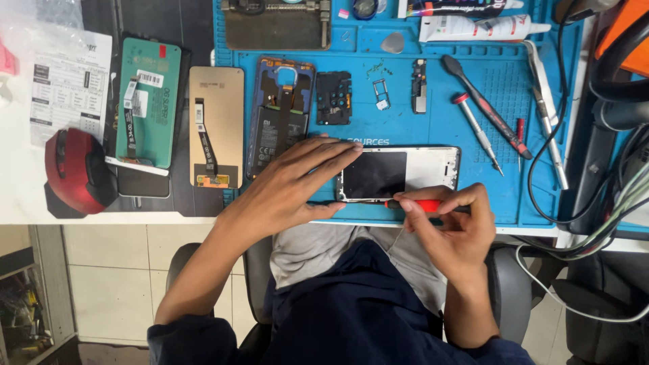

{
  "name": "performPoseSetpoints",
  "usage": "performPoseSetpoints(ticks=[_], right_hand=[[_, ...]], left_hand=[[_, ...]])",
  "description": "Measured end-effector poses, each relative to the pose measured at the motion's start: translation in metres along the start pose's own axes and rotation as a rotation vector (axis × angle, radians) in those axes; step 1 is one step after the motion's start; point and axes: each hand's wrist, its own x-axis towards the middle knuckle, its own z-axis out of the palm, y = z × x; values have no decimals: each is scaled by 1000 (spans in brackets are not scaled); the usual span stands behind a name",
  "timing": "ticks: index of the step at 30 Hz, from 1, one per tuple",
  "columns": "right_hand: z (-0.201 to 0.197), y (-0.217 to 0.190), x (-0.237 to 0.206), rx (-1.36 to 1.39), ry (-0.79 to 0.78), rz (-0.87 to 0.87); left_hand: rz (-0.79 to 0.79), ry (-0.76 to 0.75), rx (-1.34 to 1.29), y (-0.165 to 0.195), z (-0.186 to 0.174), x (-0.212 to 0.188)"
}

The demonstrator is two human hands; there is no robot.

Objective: The person uses a screwdriver to loosen screws on a disassembled smartphone frame, then switches to a plastic pry tool to separate the screen assembly from the frame. The person rotates the device to access different edges while prying.

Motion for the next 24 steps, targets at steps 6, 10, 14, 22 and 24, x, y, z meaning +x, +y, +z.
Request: performPoseSetpoints(ticks=[6,10,14,22,24], right_hand=[[-34,-5,-19,-249,135,72],[-64,-7,-28,-226,217,31],[-68,-9,-29,-247,249,10],[18,-6,-19,-153,48,-78],[28,-7,-17,-134,30,-71]], left_hand=[[-18,-62,-65,-1,-4,-5],[10,-53,-66,1,-3,-6],[10,-72,-51,2,-3,-4],[13,-92,-53,4,-11,-6],[5,-100,-50,4,-11,-6]])
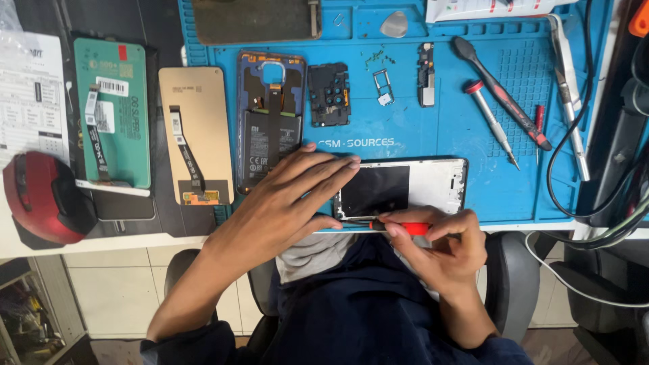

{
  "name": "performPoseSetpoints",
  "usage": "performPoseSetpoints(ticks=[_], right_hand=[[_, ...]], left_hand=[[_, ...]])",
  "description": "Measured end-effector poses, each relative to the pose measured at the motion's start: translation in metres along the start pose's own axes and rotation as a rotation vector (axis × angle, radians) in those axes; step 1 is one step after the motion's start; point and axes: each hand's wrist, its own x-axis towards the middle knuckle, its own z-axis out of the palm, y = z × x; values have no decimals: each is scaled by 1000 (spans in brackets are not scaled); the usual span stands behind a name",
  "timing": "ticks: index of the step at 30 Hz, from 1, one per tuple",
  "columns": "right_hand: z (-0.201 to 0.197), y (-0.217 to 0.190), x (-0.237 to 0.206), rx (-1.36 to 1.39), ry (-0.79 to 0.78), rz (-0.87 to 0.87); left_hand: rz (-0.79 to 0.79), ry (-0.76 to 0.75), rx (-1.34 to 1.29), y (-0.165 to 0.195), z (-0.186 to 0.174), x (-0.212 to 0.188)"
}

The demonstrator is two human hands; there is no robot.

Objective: The person uses a screwdriver to loosen screws on a disassembled smartphone frame, then switches to a plastic pry tool to separate the screen assembly from the frame. The person rotates the device to access different edges while prying.

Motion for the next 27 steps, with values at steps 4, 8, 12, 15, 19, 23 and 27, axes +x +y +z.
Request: performPoseSetpoints(ticks=[4,8,12,15,19,23,27], right_hand=[[-17,-5,0,-76,55,86],[-43,-5,-5,-102,212,179],[-34,-1,-14,-166,145,48],[-9,4,-20,-160,112,12],[19,12,-25,-41,121,-71],[30,15,-26,-38,182,-102],[12,9,-18,57,397,-64]], left_hand=[[-19,4,-17,-2,0,0],[-2,7,-30,-7,1,-2],[-12,-4,-57,-9,2,-3],[-19,13,-63,-9,3,-4],[2,40,-48,-7,1,-4],[-11,44,-43,-4,0,-4],[-11,75,30,0,-1,-2]])
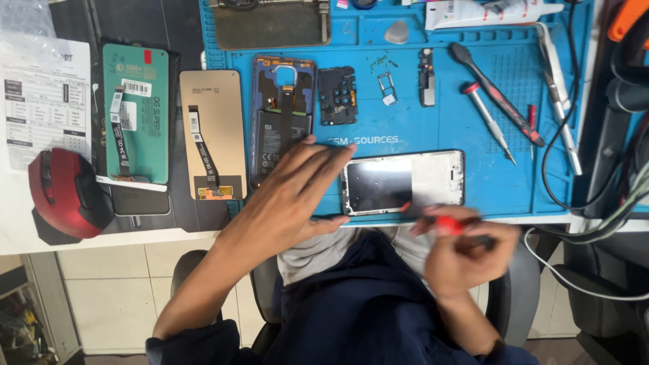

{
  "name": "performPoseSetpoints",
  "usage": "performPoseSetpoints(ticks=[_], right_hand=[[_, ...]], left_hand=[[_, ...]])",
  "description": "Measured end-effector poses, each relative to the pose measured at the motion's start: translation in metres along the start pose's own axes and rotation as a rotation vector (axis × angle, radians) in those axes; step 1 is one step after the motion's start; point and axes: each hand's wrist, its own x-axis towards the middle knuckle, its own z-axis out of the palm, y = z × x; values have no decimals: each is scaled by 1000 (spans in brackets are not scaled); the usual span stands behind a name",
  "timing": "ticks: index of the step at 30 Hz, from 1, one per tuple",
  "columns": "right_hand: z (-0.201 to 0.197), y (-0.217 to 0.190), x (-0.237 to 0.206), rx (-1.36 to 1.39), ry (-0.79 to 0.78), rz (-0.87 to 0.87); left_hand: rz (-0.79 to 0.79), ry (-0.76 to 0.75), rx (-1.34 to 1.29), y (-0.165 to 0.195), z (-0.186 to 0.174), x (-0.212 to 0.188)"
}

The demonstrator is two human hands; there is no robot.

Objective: The person uses a screwdriver to loosen screws on a disassembled smartphone frame, then switches to a plastic pry tool to separate the screen assembly from the frame. The person rotates the device to access different edges while prying.

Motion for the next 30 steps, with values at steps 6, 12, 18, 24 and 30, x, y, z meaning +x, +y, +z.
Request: performPoseSetpoints(ticks=[6,12,18,24,30], right_hand=[[-31,-6,67,-265,-114,-178],[-32,-20,105,-632,-433,-275],[-40,-23,135,-699,-482,-382],[-33,11,178,-920,-522,-476],[-41,5,162,-768,-319,-315]], left_hand=[[-12,34,26,1,-1,4],[65,254,-67,4,-9,3],[134,421,-589,8,-1,9],[213,528,-995,28,31,48],[152,632,-1362,44,62,100]])
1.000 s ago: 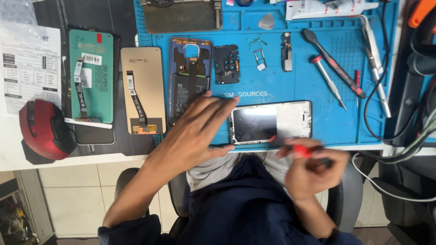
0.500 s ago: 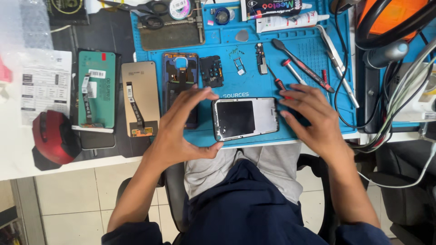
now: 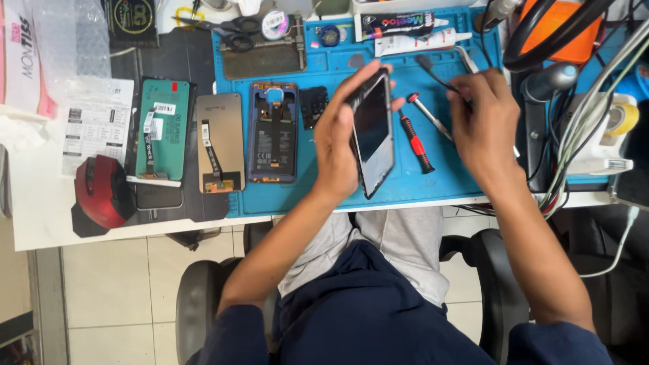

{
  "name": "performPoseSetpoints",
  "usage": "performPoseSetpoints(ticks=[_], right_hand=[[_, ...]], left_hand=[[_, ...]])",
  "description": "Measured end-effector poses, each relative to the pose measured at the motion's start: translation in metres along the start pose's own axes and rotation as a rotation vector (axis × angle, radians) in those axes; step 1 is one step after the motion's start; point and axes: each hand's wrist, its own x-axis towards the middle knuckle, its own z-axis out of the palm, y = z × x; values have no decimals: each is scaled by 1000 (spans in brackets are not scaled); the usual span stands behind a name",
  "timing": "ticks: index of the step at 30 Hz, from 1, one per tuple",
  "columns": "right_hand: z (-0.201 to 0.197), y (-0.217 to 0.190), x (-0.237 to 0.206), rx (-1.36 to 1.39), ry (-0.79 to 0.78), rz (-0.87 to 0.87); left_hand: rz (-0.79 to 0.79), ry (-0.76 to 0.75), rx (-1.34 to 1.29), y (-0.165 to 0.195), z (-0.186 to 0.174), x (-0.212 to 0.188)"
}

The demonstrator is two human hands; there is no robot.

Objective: The person uses a screwdriver to loosen screws on a disassembled smartphone frame, then switches to a plastic pry tool to separate the screen assembly from the frame. The person rotates the device to access different edges while prying.

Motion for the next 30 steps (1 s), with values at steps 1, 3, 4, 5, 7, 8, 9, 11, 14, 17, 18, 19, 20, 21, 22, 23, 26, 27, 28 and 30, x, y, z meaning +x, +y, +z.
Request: performPoseSetpoints(ticks=[1,3,4,5,7,8,9,11,14,17,18,19,20,21,22,23,26,27,28,30], right_hand=[[-5,-3,-4,0,44,-29],[-19,-10,-14,6,121,-74],[-26,-14,-21,0,136,-82],[-37,-16,-27,-8,156,-93],[-58,-14,-28,-76,214,-161],[-70,-13,-27,-130,235,-213],[-79,-12,-24,-140,225,-246],[-99,-8,-15,-123,181,-300],[-120,-4,8,-314,73,-398],[-127,-4,27,-485,43,-543],[-127,-4,30,-514,50,-572],[-127,-5,34,-542,58,-600],[-124,-6,36,-559,63,-601],[-123,-8,37,-575,74,-591],[-121,-11,36,-591,85,-581],[-118,-14,34,-606,100,-564],[-117,-24,20,-736,134,-416],[-117,-27,13,-791,144,-351],[-117,-29,6,-771,135,-327],[-116,-28,-5,-724,126,-297]], left_hand=[[-45,23,-102,-8,4,9],[-195,63,-385,-27,12,30],[-218,48,-442,-34,13,37],[-238,27,-499,-40,15,46],[-253,-45,-592,-51,19,61],[-253,-79,-628,-54,21,64],[-264,-114,-657,-57,24,66],[-294,-195,-710,-63,31,69],[-334,-277,-611,-71,39,77],[-418,-327,-570,-75,39,85],[-424,-347,-551,-77,39,88],[-429,-367,-533,-79,39,92],[-406,-383,-485,-80,38,93],[-412,-380,-487,-82,38,94],[-418,-376,-489,-84,38,96],[-449,-351,-541,-86,39,99],[-420,-351,-542,-89,34,105],[-399,-351,-514,-89,31,107],[-377,-351,-487,-89,27,109],[-363,-329,-435,-90,22,109]])
